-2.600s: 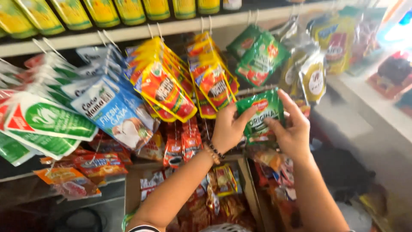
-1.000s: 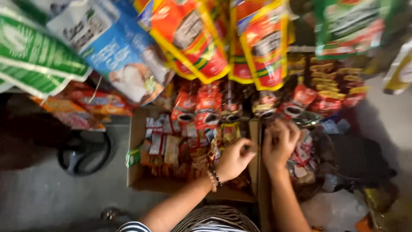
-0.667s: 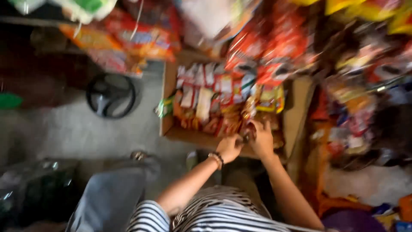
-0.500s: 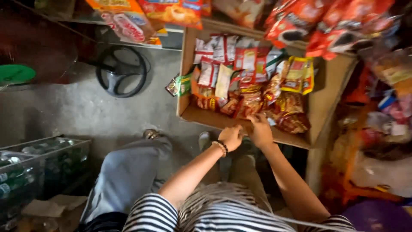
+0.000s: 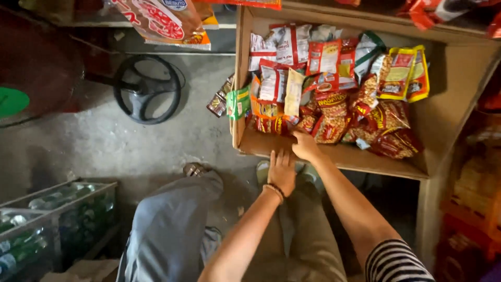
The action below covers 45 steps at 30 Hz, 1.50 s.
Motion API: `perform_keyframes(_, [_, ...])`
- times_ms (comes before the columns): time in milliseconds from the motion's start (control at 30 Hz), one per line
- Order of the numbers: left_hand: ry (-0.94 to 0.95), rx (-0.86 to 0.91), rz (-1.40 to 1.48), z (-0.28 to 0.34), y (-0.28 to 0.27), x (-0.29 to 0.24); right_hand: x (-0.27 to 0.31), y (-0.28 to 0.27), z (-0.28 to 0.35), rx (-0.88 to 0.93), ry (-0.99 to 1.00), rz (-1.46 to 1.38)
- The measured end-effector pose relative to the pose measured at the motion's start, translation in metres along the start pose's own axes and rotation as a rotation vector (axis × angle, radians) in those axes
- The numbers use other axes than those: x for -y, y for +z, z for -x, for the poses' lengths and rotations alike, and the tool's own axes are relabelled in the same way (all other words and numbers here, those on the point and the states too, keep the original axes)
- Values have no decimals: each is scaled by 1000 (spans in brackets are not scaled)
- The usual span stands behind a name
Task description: Organizing and stocking various food sachets and condiments on grocery store shelves.
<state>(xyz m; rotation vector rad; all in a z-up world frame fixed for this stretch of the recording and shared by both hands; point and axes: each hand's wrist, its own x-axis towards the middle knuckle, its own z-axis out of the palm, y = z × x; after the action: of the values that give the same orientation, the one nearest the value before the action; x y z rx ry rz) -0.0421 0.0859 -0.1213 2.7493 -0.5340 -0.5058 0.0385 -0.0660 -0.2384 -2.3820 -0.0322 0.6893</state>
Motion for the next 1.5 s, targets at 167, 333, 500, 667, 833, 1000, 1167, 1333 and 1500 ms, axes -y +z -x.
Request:
perform_keyframes(167, [80, 93, -170, 5, -3, 5, -72, 68, -87, -285, -91, 81])
perform_keyframes(333, [74, 61, -53, 8, 3, 9, -13, 29, -78, -350, 178, 34])
perform_keyframes(500, [75, 92, 24, 10, -8, 9, 14, -5, -46, -152, 238, 170])
perform_keyframes(667, [84, 142, 23, 8, -23, 10, -74, -3, -32, -290, 62, -46])
perform_keyframes(833, [71, -1, 232, -4, 6, 11, -95, -42, 19, -172, 15, -436])
perform_keyframes(1000, [46, -313, 994, -36, 17, 5, -22, -50, 77, -201, -122, -718])
perform_keyframes(1167, [-153, -98, 1858, -54, 12, 9, 82, -51, 128, -276, -138, -638])
perform_keyframes(1333, [-336, -149, 1796, -66, 25, 42, 115, -58, 143, -399, -393, -285])
perform_keyframes(1500, [-257, -203, 1572, -71, 49, 60, 95, -69, 124, -377, -252, -391])
